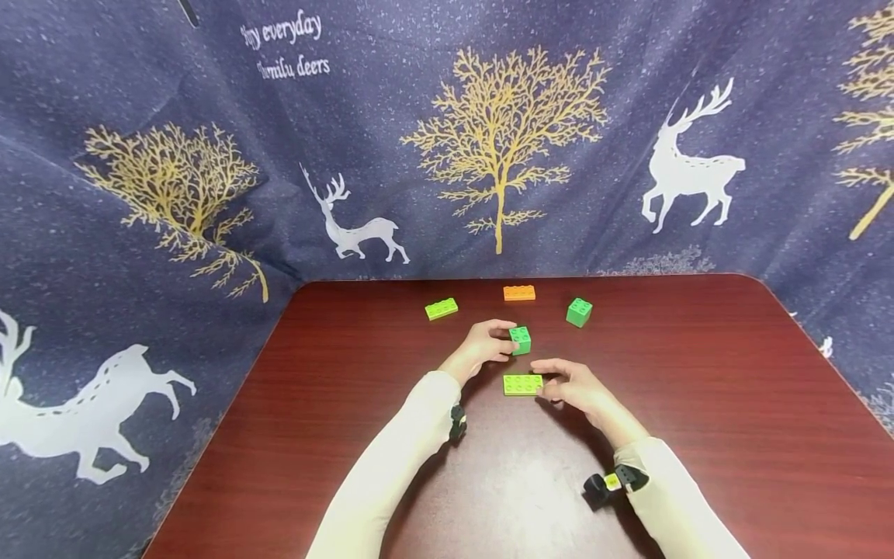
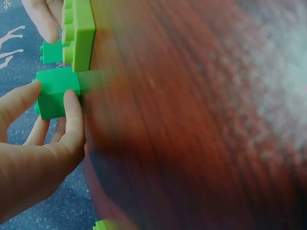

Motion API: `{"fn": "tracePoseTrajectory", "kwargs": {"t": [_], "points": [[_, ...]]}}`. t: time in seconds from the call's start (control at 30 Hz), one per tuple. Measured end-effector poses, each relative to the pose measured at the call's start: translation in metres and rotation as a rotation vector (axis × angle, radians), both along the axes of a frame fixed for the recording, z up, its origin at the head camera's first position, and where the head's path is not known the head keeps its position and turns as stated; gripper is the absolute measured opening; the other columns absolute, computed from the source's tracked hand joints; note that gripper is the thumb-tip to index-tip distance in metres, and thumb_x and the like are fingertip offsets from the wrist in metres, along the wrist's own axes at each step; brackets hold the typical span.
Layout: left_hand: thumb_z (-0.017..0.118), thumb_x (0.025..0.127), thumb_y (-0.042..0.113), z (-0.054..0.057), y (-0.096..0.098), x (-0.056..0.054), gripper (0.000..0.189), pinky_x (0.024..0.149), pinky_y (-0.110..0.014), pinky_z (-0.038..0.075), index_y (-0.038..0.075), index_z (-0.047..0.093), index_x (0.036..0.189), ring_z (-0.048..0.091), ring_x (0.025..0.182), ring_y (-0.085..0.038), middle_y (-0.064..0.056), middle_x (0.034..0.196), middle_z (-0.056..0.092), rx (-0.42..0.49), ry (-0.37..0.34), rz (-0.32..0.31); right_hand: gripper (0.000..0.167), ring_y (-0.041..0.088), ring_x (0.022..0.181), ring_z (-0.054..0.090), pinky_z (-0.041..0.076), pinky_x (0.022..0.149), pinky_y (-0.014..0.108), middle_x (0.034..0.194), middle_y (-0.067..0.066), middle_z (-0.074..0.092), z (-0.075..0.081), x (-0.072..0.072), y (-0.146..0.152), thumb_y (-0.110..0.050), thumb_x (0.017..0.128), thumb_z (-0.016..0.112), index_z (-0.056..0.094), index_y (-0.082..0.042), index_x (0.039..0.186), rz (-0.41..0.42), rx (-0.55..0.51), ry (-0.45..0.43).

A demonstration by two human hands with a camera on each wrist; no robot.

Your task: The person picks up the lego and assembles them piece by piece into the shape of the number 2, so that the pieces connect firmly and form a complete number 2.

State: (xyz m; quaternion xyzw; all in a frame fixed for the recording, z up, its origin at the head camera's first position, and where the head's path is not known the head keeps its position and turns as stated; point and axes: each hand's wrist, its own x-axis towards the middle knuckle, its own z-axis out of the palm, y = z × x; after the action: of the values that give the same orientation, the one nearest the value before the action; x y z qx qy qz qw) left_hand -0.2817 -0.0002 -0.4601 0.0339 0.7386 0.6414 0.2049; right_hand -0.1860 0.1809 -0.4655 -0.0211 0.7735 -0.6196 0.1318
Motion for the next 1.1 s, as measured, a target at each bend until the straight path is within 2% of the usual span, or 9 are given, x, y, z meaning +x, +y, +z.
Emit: {"fn": "tracePoseTrajectory", "kwargs": {"t": [0.1,0.5,0.7,0.9,1.1], "points": [[0.071,0.082,-0.005,-0.001,0.0,0.0,0.044,0.076,-0.037,0.057,0.003,0.062,0.124,0.067,0.086,-0.023,-0.016,0.113,0.063,-0.002,-0.003,0.004,0.051,0.013,0.067,0.055,0.046,0.056,0.026,0.083,0.01,0.066,0.0,0.0,-0.001,0.005,0.077,0.063,0.054,0.01,0.127,-0.005,0.013,-0.007],[0.073,0.081,-0.004,-0.002,-0.003,0.003,0.041,0.074,-0.037,0.058,0.003,0.064,0.12,0.067,0.085,-0.025,-0.016,0.111,0.064,-0.002,0.022,0.014,0.051,0.014,0.07,0.055,0.046,0.056,0.028,0.084,0.012,0.066,-0.001,-0.001,0.001,0.006,0.077,0.063,0.054,0.01,0.126,0.003,0.041,0.004],[0.074,0.081,-0.002,-0.002,-0.007,0.004,0.04,0.073,-0.036,0.058,0.004,0.065,0.119,0.067,0.083,-0.022,-0.014,0.11,0.064,-0.004,0.035,0.007,0.049,0.014,0.069,0.053,0.047,0.056,0.028,0.079,0.007,0.062,-0.001,-0.002,-0.001,0.004,0.077,0.068,0.058,0.008,0.124,-0.007,0.081,0.013],[0.074,0.081,-0.001,0.0,-0.011,0.005,0.04,0.075,-0.036,0.057,0.004,0.066,0.12,0.067,0.083,-0.021,-0.014,0.108,0.065,0.005,0.023,-0.001,0.045,0.013,0.066,0.054,0.047,0.056,0.027,0.072,0.003,0.061,-0.002,-0.003,0.0,0.003,0.077,0.07,0.06,0.007,0.121,-0.019,0.106,0.011],[0.075,0.08,-0.001,0.003,-0.015,0.007,0.042,0.076,-0.037,0.057,0.005,0.065,0.121,0.067,0.084,-0.021,-0.014,0.108,0.066,0.002,0.008,0.002,0.045,0.012,0.066,0.056,0.048,0.057,0.027,0.074,0.004,0.064,-0.004,-0.006,0.002,0.003,0.076,0.07,0.062,0.007,0.12,-0.02,0.119,0.009]]}}
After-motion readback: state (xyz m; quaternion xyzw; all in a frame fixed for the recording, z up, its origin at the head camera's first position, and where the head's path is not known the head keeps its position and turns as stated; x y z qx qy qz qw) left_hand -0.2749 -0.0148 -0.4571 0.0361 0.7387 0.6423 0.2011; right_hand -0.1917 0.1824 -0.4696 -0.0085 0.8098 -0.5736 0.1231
